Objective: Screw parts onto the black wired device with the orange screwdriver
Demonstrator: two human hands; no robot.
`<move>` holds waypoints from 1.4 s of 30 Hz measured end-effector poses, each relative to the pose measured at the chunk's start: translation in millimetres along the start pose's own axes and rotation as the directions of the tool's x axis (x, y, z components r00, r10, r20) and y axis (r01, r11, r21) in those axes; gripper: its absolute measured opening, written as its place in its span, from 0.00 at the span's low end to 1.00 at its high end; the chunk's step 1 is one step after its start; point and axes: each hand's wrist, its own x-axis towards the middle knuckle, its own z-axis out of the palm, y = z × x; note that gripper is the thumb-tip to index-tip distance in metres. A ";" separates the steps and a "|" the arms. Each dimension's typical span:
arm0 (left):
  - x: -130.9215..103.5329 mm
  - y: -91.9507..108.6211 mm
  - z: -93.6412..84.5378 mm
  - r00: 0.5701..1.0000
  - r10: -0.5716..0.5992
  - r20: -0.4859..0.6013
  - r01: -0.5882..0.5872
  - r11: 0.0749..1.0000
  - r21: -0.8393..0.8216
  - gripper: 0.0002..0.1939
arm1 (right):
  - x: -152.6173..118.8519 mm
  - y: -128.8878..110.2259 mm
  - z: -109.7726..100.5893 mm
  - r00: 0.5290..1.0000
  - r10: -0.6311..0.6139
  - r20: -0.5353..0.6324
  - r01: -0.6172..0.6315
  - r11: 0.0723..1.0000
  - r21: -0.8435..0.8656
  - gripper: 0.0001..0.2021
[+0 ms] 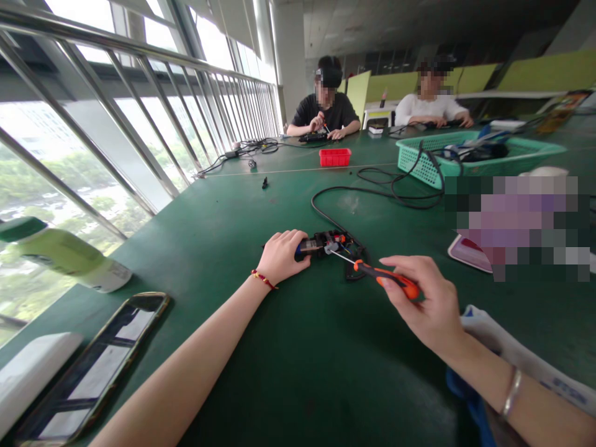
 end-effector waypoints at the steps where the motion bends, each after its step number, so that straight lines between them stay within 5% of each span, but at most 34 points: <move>1: 0.0 0.0 0.1 1.000 0.002 -0.002 -0.002 1.000 0.000 0.15 | -0.7 0.8 0.8 1.000 0.005 -0.027 -0.005 1.000 0.017 0.12; 6: 0.0 -0.3 0.2 1.000 0.007 -0.008 -0.007 1.000 -0.007 0.15 | 0.2 -0.2 2.3 0.987 -0.099 -0.127 0.109 0.991 0.078 0.20; 12: -0.4 -0.4 -0.2 1.000 0.005 0.004 -0.004 1.000 -0.014 0.15 | 2.3 -3.4 -1.3 0.997 -0.062 0.043 0.061 0.998 0.019 0.06; 18: -0.3 -0.5 -0.1 1.000 -0.003 0.006 0.003 1.000 -0.007 0.15 | -2.6 2.1 3.3 0.990 -0.071 -0.123 0.084 0.992 0.098 0.21; 25: -0.2 0.1 0.3 1.000 0.005 0.000 -0.005 1.000 -0.001 0.14 | 2.1 -2.1 0.5 0.998 -0.061 -0.002 0.061 0.998 0.017 0.07; 31: -0.2 -0.1 0.0 1.000 0.003 -0.002 -0.003 1.000 -0.002 0.15 | -1.3 0.6 3.5 0.990 -0.073 -0.124 0.083 0.993 0.084 0.21; 38: -0.3 -0.9 0.5 1.000 0.004 0.007 -0.004 1.000 -0.013 0.15 | 3.0 -3.4 -0.8 0.994 -0.102 0.034 0.102 0.995 0.014 0.06; 42: -0.6 -1.1 0.7 1.000 -0.003 0.010 0.003 1.000 -0.017 0.15 | -0.2 -0.4 1.2 0.994 -0.065 -0.084 0.069 0.996 0.048 0.18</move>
